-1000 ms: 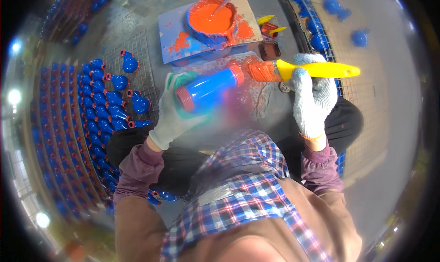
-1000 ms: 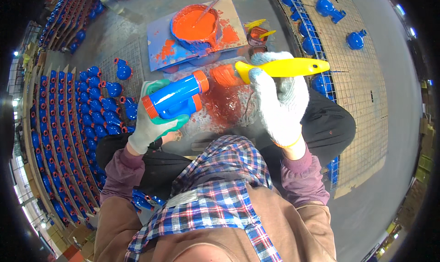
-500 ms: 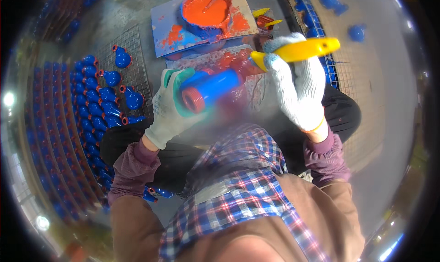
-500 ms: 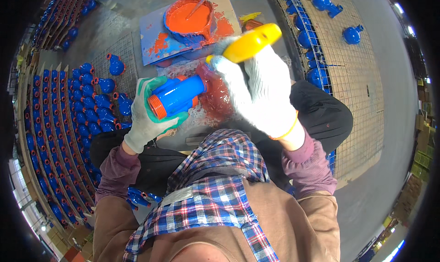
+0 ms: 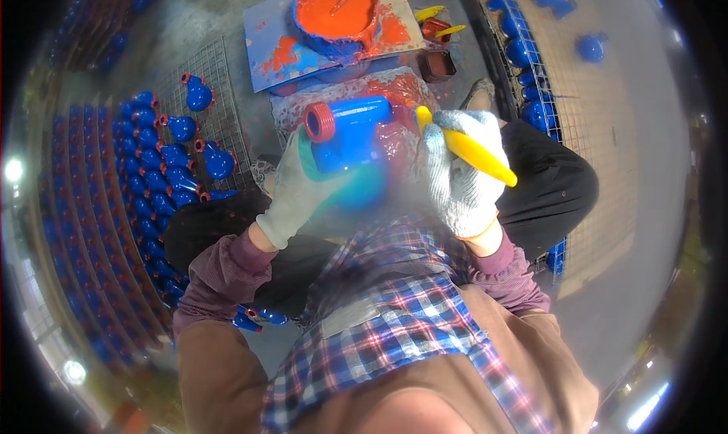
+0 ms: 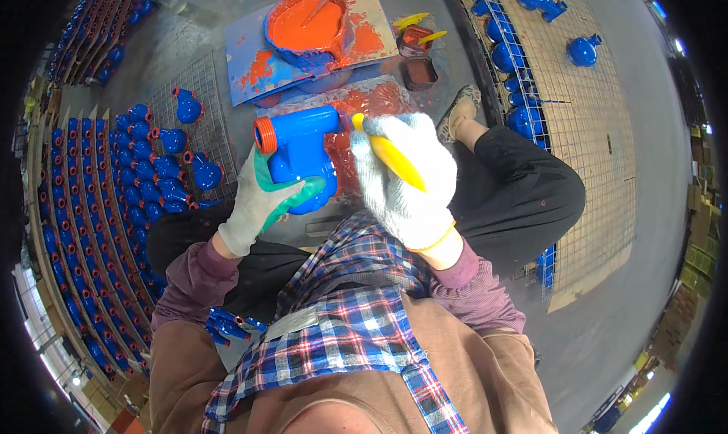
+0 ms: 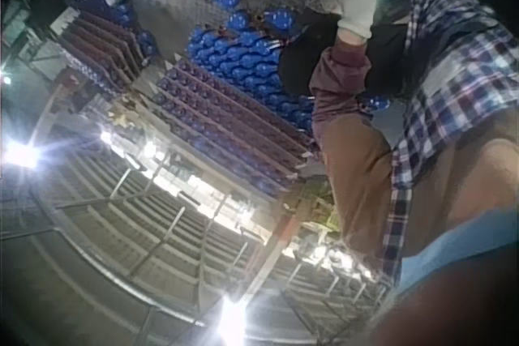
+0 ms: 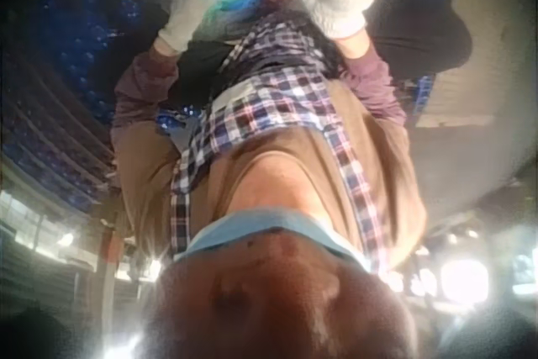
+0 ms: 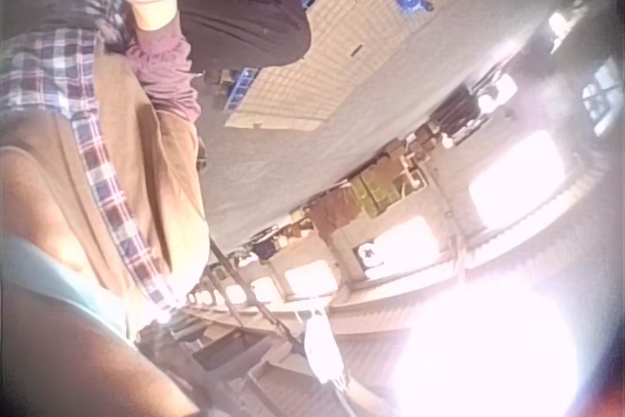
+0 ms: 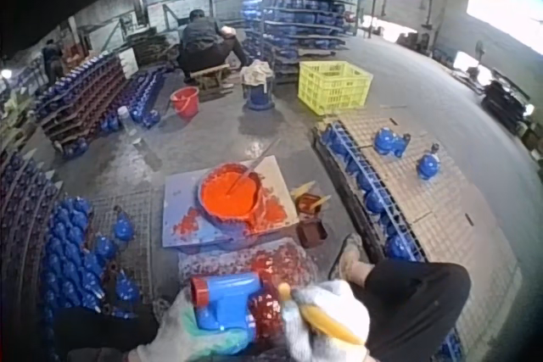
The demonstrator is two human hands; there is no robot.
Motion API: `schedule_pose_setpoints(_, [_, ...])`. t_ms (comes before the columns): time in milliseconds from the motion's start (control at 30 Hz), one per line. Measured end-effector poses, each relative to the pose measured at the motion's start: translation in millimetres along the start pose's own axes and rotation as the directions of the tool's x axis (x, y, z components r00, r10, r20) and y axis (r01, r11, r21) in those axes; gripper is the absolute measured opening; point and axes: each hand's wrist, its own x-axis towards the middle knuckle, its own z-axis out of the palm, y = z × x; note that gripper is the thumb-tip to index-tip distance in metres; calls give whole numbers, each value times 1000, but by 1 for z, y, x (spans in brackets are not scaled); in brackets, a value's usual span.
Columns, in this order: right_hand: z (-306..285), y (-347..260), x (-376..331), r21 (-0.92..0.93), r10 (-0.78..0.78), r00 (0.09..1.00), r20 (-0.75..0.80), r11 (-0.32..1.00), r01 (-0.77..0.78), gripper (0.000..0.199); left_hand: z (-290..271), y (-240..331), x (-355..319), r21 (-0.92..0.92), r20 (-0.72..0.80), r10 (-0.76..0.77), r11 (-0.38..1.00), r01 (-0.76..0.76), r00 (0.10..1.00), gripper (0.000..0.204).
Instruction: Painting blue bottle-shaped objects with orange paint using a brush and then placing them on a drying rack.
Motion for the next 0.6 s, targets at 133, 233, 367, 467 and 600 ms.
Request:
schedule_pose_setpoints(133, [5, 4, -12, -27, 4, 1000, 6, 1000, -4, 24, 2, -1, 3, -121, 96, -176, 975, 187, 980, 69])
schedule_pose_setpoints(233, [8, 4, -18, -39, 23, 999, 49, 999, -21, 25, 2, -25, 2, -241, 214, -30, 967, 82, 976, 57])
schedule_pose_setpoints(367, [9, 11, -24, -37, 14, 990, 140, 999, -9, 26, 1, 0, 7, -613, 382, -261, 647, 454, 886, 47])
schedule_pose_setpoints(467, [5, 17, -22, -59, -29, 975, 218, 997, 43, 26, -1, 18, 11, -726, 532, -339, 289, 624, 776, 42])
schedule_pose_setpoints(600, [4, 20, -20, -44, -20, 954, 300, 998, 35, 26, -3, 23, 13, -779, 590, -209, 105, 618, 780, 41])
